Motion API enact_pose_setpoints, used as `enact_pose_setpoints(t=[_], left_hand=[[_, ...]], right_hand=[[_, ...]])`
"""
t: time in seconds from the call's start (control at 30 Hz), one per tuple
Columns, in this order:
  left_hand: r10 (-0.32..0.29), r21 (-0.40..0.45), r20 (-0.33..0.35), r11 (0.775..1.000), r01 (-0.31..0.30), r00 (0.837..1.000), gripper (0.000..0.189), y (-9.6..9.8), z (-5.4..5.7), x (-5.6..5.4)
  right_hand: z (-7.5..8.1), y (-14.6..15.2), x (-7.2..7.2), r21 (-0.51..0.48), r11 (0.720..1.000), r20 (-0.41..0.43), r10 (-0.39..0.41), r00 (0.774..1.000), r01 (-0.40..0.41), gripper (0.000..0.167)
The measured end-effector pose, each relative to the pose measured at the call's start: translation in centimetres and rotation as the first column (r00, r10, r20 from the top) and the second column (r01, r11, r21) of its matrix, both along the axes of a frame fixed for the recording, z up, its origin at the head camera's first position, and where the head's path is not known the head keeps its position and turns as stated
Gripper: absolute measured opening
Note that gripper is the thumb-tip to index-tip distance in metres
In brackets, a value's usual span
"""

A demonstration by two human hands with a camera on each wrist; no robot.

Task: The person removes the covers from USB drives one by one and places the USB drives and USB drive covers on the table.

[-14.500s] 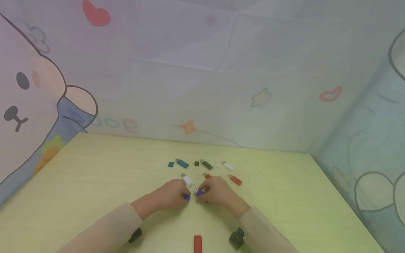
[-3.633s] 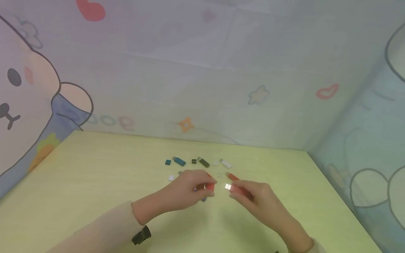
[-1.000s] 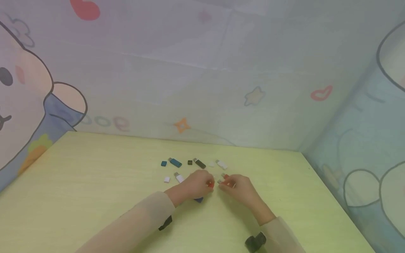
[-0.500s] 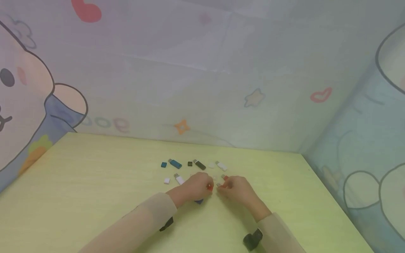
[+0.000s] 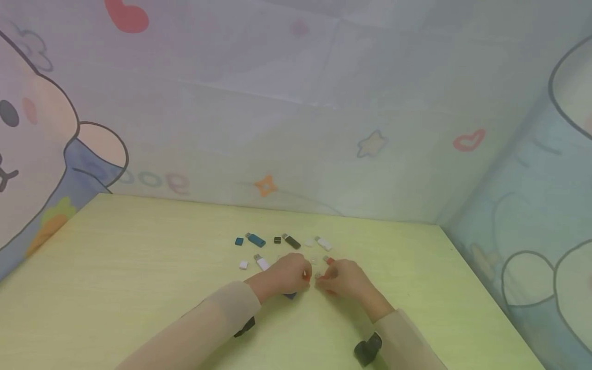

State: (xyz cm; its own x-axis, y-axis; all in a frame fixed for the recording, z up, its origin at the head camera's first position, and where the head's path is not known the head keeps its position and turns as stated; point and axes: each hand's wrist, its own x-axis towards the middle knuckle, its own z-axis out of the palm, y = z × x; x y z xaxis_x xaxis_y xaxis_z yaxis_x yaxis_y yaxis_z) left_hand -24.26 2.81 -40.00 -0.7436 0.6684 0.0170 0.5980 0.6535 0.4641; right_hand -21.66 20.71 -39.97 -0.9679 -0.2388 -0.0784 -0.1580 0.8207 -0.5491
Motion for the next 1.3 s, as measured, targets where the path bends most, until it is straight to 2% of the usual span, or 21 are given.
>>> enact_pose_setpoints(t=[0.47,0.83,1.17,1.3], left_hand=[[0.019,-0.039,0.026,0.999,-0.018,0.999,0.005,0.2,0.0,0.0],[0.021,-0.04,0.042,0.999,-0.019,0.999,0.006,-0.1,0.1,-0.2],[0.022,-0.062,0.038,0.998,-0.02,0.999,0.007,0.0,-0.3,-0.6],[0.02,-0.066,0.067,0.998,-0.015,0.998,0.016,0.2,0.0,-0.6]], right_hand=[[0.1,-0.3,-0.1,0.066,0.996,-0.002,0.055,0.998,-0.055,0.047],[0.1,-0.5,-0.4,0.049,0.996,0.019,0.075,0.997,-0.076,0.046],[-0.1,-0.3,-0.6,0.03,0.999,0.023,0.036,0.999,-0.036,0.039],[-0.1,0.5,-0.5,-0.001,0.999,0.041,0.035,0.999,-0.035,0.033]])
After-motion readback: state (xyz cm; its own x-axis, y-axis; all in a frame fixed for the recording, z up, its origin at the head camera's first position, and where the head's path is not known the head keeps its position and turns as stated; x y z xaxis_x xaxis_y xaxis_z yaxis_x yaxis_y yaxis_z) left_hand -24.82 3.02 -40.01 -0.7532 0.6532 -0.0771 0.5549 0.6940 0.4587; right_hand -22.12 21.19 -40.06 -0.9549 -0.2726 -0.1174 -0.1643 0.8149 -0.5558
